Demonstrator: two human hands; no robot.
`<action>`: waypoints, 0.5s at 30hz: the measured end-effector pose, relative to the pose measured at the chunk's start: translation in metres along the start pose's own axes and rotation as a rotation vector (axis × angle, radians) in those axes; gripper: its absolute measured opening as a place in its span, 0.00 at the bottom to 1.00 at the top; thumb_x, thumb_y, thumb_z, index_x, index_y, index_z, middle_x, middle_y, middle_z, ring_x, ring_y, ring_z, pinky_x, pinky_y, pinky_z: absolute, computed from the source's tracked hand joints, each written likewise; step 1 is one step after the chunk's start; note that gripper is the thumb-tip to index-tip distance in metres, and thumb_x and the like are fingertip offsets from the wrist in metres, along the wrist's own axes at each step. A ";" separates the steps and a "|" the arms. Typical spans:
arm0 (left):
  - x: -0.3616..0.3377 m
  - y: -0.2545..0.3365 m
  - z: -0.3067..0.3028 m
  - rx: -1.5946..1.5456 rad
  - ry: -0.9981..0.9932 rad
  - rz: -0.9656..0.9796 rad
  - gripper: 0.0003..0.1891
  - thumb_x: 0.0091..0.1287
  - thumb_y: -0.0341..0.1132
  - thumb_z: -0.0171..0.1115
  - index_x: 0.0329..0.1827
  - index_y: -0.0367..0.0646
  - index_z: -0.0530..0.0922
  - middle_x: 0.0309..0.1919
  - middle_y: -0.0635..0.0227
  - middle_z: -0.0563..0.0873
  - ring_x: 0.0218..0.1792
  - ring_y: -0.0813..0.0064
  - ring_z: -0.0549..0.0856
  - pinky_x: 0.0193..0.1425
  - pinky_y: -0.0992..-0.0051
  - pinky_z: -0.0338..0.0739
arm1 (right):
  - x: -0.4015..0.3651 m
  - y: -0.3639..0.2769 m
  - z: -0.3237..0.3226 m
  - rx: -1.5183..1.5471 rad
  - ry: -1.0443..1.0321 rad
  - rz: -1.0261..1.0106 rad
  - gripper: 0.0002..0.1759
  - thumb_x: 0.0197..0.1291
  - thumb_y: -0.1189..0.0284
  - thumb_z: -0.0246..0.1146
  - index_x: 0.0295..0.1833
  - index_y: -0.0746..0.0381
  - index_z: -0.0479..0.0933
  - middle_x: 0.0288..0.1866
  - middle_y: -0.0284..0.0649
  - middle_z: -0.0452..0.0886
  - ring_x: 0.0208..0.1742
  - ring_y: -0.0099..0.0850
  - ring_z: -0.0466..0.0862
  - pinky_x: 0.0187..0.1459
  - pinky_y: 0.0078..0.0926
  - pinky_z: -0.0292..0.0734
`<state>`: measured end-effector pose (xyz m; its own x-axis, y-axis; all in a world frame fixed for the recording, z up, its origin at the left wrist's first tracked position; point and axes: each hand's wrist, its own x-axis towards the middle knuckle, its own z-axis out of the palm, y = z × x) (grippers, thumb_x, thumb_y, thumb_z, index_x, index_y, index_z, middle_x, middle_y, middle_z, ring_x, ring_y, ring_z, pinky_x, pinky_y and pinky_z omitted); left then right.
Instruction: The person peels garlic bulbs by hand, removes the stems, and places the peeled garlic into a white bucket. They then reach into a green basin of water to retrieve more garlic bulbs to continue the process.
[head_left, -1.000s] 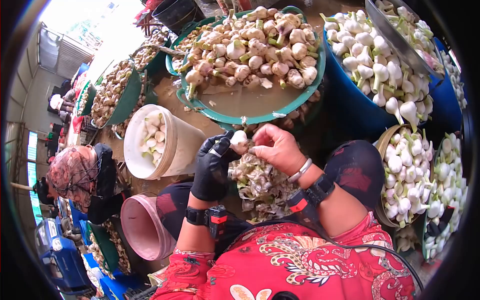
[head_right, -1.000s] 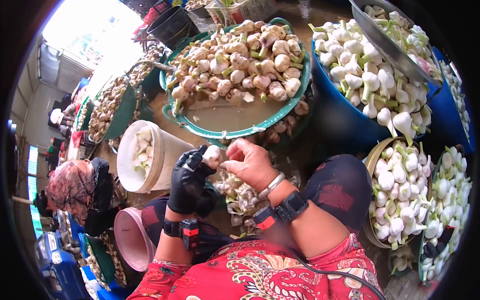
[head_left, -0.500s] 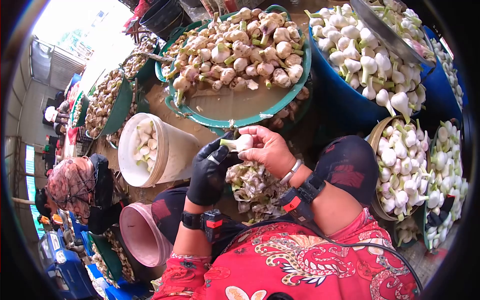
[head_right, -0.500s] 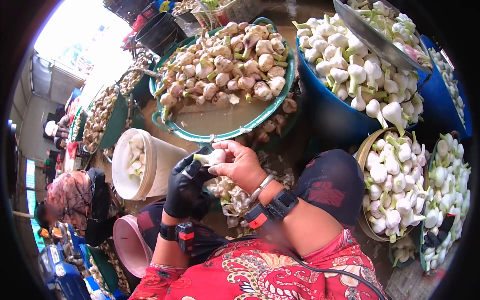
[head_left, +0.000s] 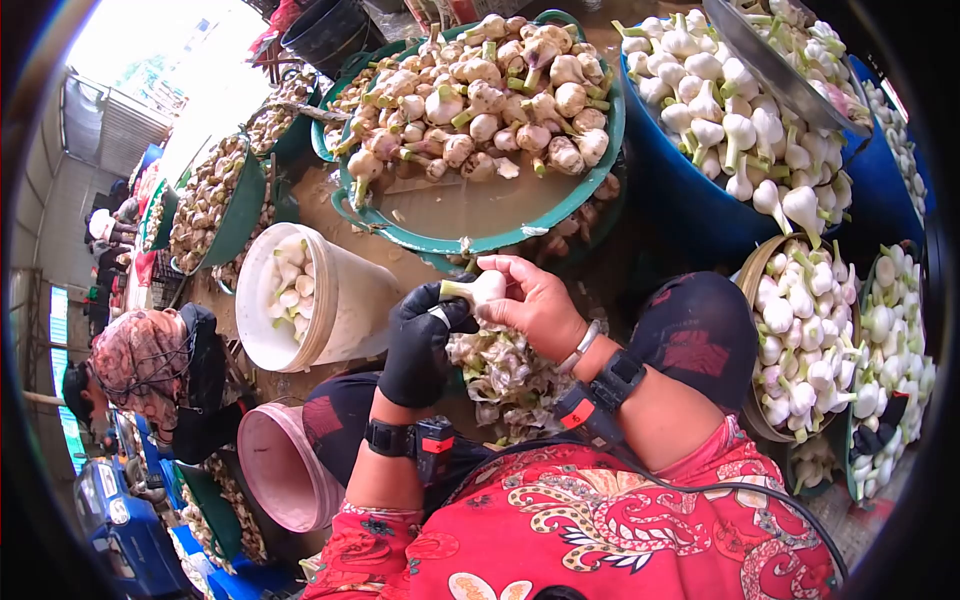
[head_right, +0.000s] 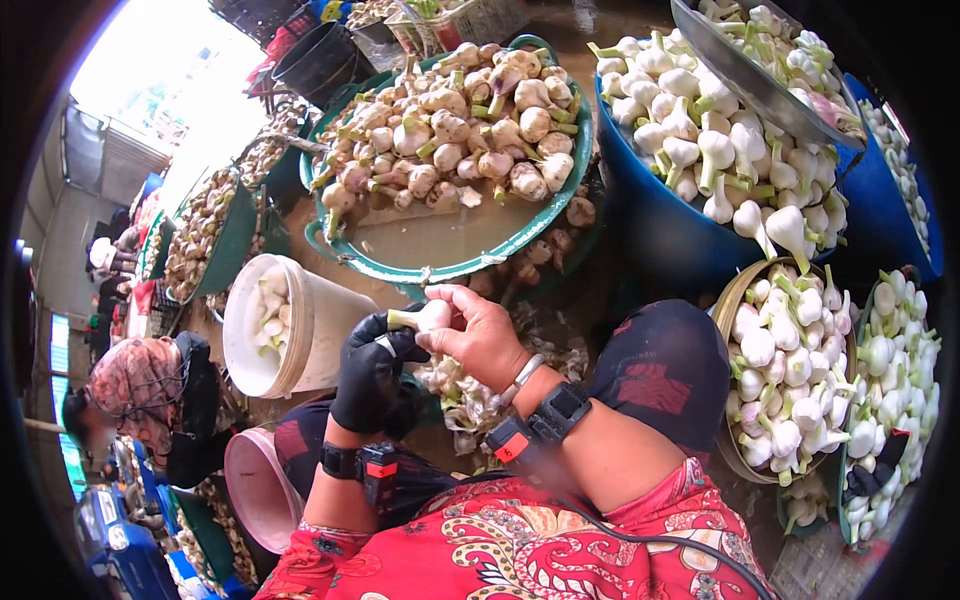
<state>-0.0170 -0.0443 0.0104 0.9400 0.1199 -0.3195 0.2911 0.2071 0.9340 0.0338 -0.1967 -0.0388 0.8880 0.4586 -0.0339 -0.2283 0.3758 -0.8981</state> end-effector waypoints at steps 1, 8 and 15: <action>-0.001 -0.001 -0.005 0.121 0.028 0.000 0.15 0.59 0.25 0.57 0.49 0.33 0.80 0.39 0.65 0.84 0.41 0.76 0.82 0.49 0.75 0.77 | 0.001 0.000 -0.003 0.000 0.002 0.001 0.17 0.54 0.77 0.67 0.50 0.65 0.75 0.38 0.34 0.79 0.37 0.22 0.80 0.40 0.22 0.79; 0.008 0.004 -0.016 0.747 -0.077 0.440 0.15 0.55 0.27 0.60 0.46 0.40 0.84 0.34 0.60 0.84 0.38 0.66 0.83 0.43 0.69 0.76 | 0.004 -0.011 -0.017 0.553 -0.573 0.826 0.19 0.65 0.57 0.59 0.46 0.64 0.76 0.37 0.39 0.81 0.37 0.31 0.84 0.40 0.26 0.80; -0.013 -0.009 -0.019 -0.194 -0.131 -0.103 0.20 0.66 0.31 0.57 0.61 0.34 0.73 0.44 0.63 0.83 0.40 0.75 0.84 0.44 0.74 0.81 | 0.003 -0.013 -0.018 0.486 -0.261 0.577 0.21 0.57 0.63 0.68 0.52 0.60 0.72 0.37 0.36 0.81 0.36 0.29 0.84 0.38 0.23 0.82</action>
<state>-0.0350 -0.0293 0.0025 0.9257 -0.0354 -0.3765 0.3589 0.3959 0.8453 0.0467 -0.2145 -0.0349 0.4682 0.8390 -0.2773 -0.8253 0.3032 -0.4763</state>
